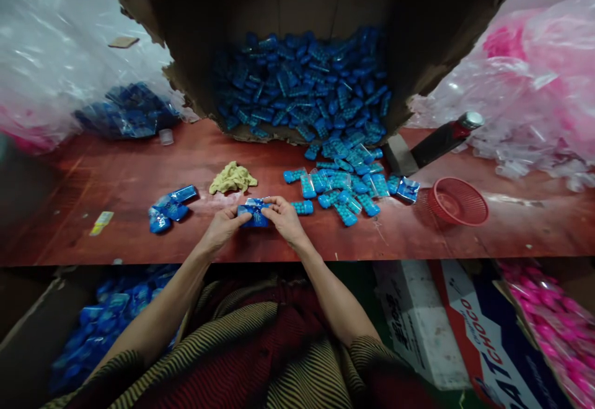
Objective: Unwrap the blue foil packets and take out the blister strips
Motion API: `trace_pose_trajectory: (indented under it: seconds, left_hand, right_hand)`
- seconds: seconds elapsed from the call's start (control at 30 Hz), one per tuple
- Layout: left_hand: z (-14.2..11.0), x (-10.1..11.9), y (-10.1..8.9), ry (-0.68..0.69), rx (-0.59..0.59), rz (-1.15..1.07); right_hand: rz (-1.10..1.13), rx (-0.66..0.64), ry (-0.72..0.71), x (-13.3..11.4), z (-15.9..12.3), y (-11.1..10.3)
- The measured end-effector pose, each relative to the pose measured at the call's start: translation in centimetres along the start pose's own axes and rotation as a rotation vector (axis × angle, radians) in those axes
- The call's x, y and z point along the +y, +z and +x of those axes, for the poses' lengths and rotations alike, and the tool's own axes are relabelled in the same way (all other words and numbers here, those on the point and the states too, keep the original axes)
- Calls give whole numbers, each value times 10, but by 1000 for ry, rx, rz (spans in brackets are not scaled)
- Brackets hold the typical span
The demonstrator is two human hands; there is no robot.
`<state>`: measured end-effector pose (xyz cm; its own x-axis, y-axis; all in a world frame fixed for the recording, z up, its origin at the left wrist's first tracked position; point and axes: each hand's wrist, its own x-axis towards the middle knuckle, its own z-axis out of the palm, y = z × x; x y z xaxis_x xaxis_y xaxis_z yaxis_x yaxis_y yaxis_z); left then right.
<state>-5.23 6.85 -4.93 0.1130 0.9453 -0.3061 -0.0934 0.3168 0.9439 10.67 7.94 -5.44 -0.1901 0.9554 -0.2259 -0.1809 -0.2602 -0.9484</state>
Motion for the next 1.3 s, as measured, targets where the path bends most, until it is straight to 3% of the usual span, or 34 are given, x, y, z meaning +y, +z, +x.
trace_pose_trajectory:
  seconds: [0.23, 0.43, 0.67, 0.87, 1.07, 1.23, 1.3]
  left_hand:
    - [-4, -6, 13, -10, 48, -92]
    - [-6, -17, 31, 27, 246, -284]
    - [-2, -21, 27, -16, 254, -272]
    - [-4, -17, 9, -112, 117, -300]
    - [-19, -14, -21, -74, 354, -187]
    - [-8, -14, -4, -72, 291, -94]
    - [3, -15, 4, -86, 297, 18]
  right_hand:
    - [-167, 19, -64, 9, -5, 2]
    - [-198, 160, -128, 20, -12, 13]
    - [-242, 160, -168, 18, -13, 16]
    - [-483, 215, -244, 15, 6, 10]
    - [-772, 223, -168, 21, 22, 11]
    - [-1036, 60, -73, 10, 15, 20]
    - [-1191, 54, -46, 2, 6, 22]
